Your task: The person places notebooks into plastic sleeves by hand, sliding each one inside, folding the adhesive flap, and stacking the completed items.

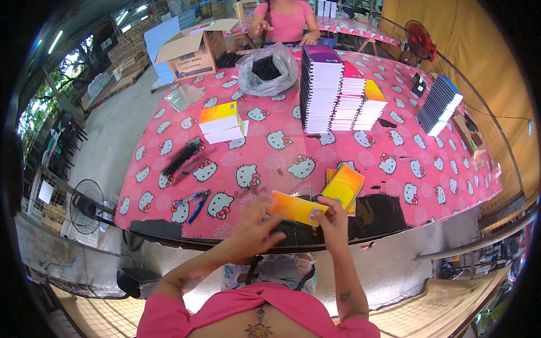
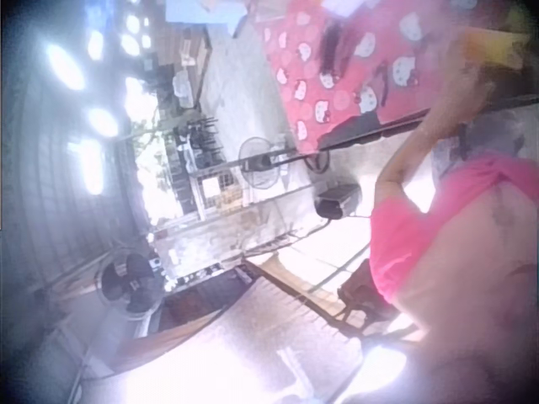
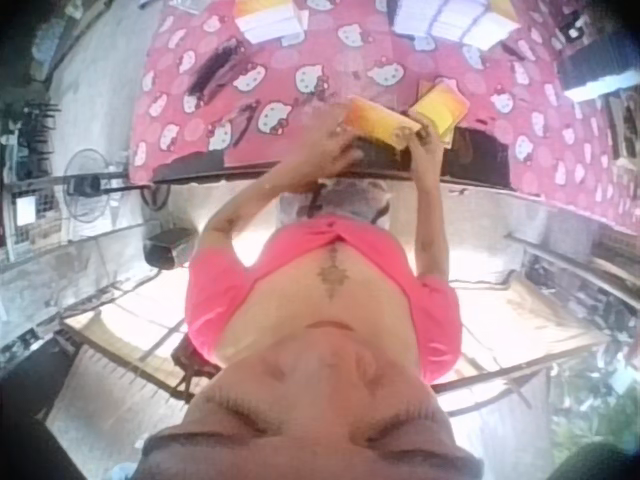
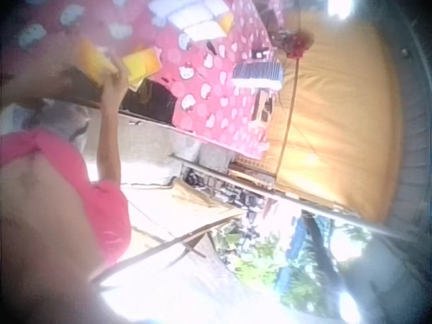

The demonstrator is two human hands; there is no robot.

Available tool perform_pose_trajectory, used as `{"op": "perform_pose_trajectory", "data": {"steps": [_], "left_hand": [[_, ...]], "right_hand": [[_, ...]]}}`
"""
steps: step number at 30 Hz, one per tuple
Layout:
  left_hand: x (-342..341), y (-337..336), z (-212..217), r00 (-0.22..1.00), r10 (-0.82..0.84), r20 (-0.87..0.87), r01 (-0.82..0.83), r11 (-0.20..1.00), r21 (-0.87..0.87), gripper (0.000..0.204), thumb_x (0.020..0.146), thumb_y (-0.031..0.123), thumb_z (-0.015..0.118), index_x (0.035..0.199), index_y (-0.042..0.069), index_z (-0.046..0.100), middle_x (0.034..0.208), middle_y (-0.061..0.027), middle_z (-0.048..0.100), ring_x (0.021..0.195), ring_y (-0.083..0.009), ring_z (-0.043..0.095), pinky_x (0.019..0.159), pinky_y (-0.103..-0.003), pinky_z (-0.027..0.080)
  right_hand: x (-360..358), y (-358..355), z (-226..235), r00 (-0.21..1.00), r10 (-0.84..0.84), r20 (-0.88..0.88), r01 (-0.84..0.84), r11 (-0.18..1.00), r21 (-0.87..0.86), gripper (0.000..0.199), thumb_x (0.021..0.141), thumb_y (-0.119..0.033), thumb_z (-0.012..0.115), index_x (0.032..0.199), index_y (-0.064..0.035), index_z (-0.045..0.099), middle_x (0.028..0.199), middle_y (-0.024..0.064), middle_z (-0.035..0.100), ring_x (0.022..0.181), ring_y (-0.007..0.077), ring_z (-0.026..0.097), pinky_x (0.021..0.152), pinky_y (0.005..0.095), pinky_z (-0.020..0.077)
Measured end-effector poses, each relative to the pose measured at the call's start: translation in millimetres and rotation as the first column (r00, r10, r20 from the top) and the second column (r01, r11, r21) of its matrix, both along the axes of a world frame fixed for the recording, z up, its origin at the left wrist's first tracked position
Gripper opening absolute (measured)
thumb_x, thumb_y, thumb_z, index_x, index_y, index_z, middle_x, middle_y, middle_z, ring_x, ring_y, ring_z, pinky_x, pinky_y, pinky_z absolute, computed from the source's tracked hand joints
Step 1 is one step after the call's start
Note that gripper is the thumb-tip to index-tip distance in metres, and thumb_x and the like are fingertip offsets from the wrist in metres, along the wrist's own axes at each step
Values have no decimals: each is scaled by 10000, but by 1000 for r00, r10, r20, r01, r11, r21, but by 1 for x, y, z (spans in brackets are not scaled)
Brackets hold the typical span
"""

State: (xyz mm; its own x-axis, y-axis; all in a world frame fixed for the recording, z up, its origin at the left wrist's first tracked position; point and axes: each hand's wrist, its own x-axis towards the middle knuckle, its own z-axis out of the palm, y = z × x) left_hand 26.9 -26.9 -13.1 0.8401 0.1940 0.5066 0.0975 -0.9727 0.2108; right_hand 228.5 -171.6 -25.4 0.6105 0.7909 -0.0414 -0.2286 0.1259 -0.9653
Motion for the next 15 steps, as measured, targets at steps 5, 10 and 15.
{"op": "perform_pose_trajectory", "data": {"steps": [5,10,15], "left_hand": [[5,57,-32,875,470,-119,-483,864,-143,873,866,502,681,1508,31,323,1488,-385,276,1398,-550,275,1133,-645,216],[63,84,-48,925,310,-221,-349,921,-171,903,900,497,643,1533,5,227,1511,-387,251,1413,-560,241,1142,-655,201],[111,110,-45,985,48,-167,-57,997,-48,436,956,345,597,1242,20,539,1249,-232,518,1218,-469,473,978,-550,420]], "right_hand": [[-6,-15,-23,979,-101,177,86,992,91,272,939,-2,630,1209,-11,596,1089,65,641,1016,131,619,904,279,501],[-20,-11,-33,976,-134,173,122,989,79,223,939,-6,619,1161,-9,599,1050,56,631,946,112,614,852,272,507],[-24,-7,-40,977,-146,157,125,983,133,202,966,-31,619,1166,-10,600,1008,35,602,891,97,582,832,251,471]]}}
